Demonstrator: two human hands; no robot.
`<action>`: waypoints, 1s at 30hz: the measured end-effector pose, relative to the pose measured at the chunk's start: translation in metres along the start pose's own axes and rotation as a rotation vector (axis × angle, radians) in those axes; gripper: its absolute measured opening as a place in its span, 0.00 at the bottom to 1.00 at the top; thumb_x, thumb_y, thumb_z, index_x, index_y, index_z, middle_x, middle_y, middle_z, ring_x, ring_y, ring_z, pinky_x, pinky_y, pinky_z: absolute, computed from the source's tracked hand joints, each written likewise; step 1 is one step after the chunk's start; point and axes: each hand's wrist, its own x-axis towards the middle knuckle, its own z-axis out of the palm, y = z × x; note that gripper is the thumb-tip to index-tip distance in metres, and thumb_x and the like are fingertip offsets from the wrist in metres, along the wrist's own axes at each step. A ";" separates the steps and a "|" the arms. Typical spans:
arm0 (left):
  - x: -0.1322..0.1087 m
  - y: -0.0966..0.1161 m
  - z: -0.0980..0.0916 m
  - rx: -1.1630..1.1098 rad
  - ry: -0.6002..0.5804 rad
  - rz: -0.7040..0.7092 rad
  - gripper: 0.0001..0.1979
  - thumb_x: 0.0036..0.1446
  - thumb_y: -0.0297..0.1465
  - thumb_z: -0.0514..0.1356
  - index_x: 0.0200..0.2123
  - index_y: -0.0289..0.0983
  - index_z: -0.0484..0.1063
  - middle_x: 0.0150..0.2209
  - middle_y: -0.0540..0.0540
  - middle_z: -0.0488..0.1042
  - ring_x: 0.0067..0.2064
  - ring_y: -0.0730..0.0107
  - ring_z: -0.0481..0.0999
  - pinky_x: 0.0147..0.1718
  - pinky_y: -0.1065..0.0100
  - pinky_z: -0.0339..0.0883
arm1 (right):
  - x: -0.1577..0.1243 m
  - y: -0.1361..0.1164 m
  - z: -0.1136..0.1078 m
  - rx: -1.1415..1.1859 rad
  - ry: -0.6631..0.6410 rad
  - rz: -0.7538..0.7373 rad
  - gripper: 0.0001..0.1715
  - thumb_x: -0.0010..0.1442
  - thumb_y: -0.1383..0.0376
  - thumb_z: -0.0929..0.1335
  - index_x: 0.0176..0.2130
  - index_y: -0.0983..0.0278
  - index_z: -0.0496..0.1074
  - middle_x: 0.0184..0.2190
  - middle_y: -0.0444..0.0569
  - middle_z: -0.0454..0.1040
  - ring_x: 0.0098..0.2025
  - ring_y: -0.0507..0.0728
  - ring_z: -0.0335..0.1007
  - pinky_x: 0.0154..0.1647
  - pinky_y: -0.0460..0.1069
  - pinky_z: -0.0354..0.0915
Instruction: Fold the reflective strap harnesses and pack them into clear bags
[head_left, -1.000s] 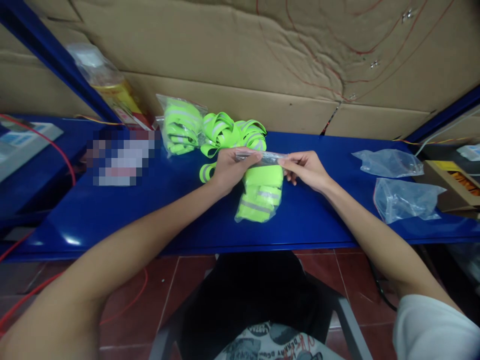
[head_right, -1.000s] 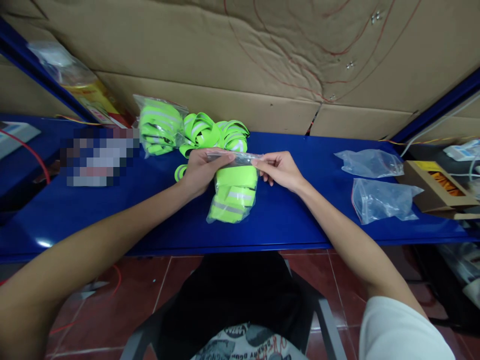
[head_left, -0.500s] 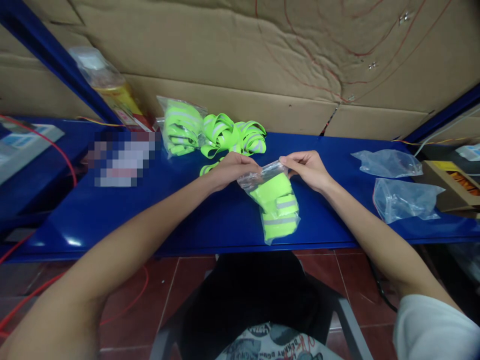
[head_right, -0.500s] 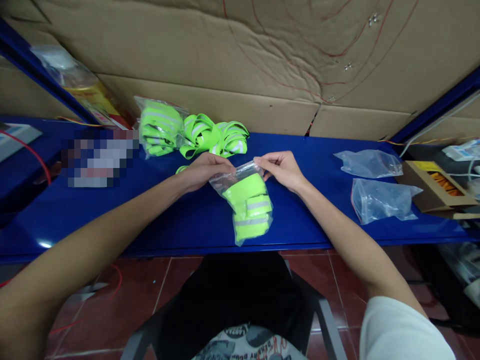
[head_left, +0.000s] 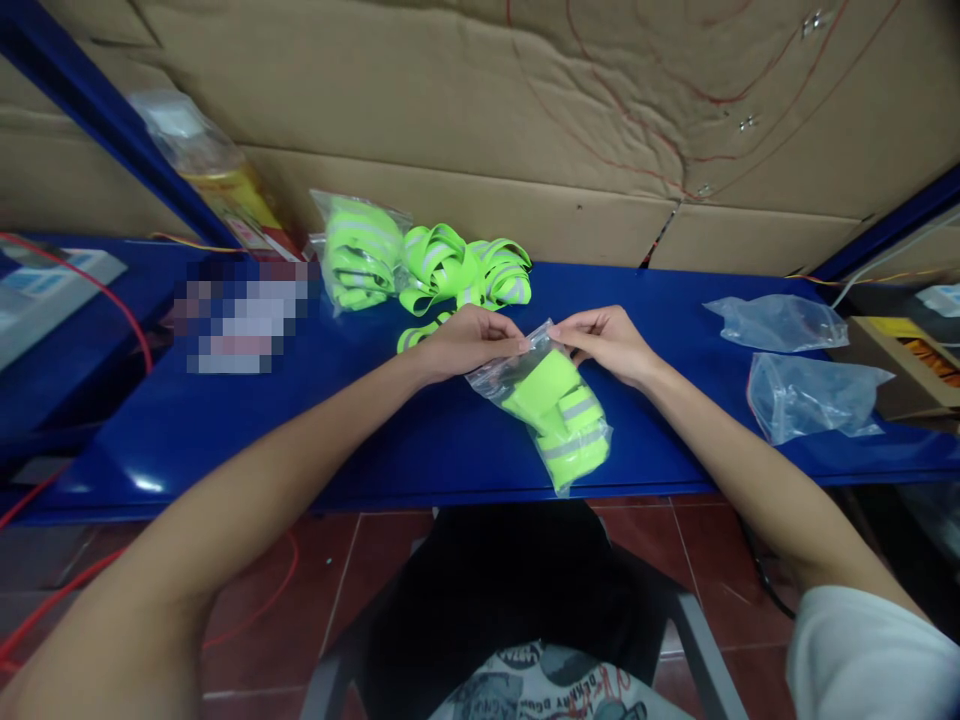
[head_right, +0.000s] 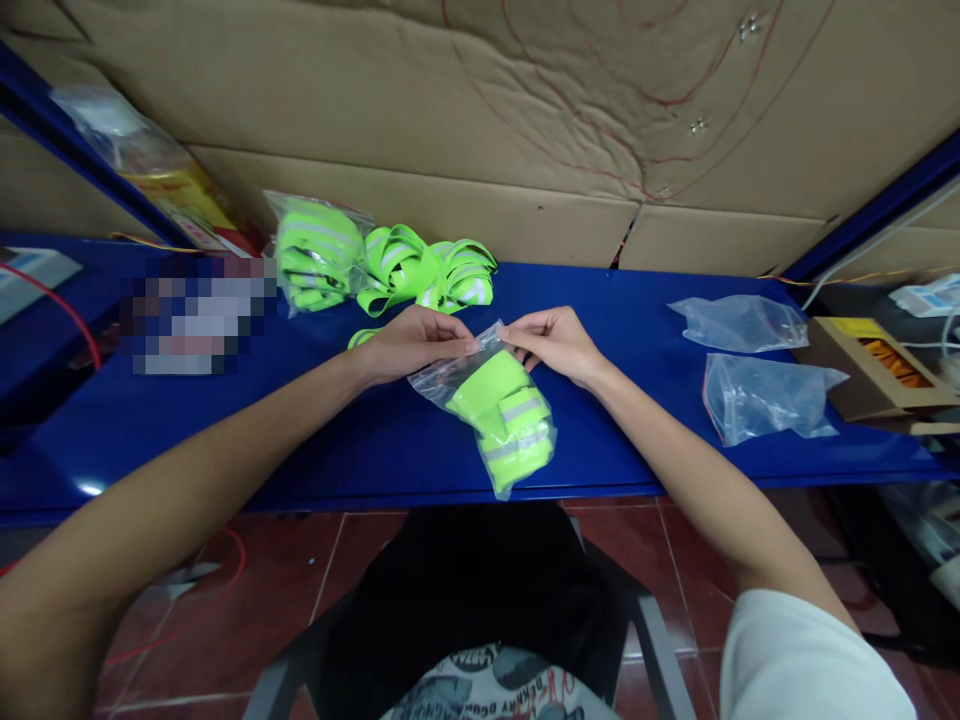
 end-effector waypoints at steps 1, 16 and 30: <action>0.000 0.000 0.000 0.000 0.002 -0.004 0.08 0.52 0.36 0.75 0.30 0.37 0.85 0.26 0.46 0.80 0.26 0.76 0.74 0.25 0.74 0.65 | 0.000 0.000 0.000 0.006 -0.002 -0.011 0.27 0.45 0.46 0.86 0.34 0.64 0.87 0.29 0.49 0.83 0.27 0.51 0.75 0.25 0.46 0.74; 0.002 -0.009 0.008 0.122 -0.102 0.226 0.18 0.68 0.44 0.66 0.34 0.35 0.75 0.27 0.52 0.71 0.28 0.78 0.67 0.28 0.74 0.59 | -0.004 -0.004 0.010 0.068 -0.028 -0.089 0.21 0.46 0.52 0.86 0.31 0.64 0.85 0.25 0.45 0.80 0.26 0.50 0.74 0.28 0.45 0.72; 0.003 -0.012 0.008 0.112 -0.025 0.257 0.14 0.64 0.39 0.69 0.32 0.35 0.78 0.26 0.49 0.76 0.27 0.78 0.71 0.27 0.74 0.63 | -0.003 0.002 0.012 0.000 -0.025 -0.083 0.23 0.49 0.48 0.84 0.34 0.63 0.86 0.27 0.46 0.81 0.28 0.51 0.72 0.28 0.46 0.69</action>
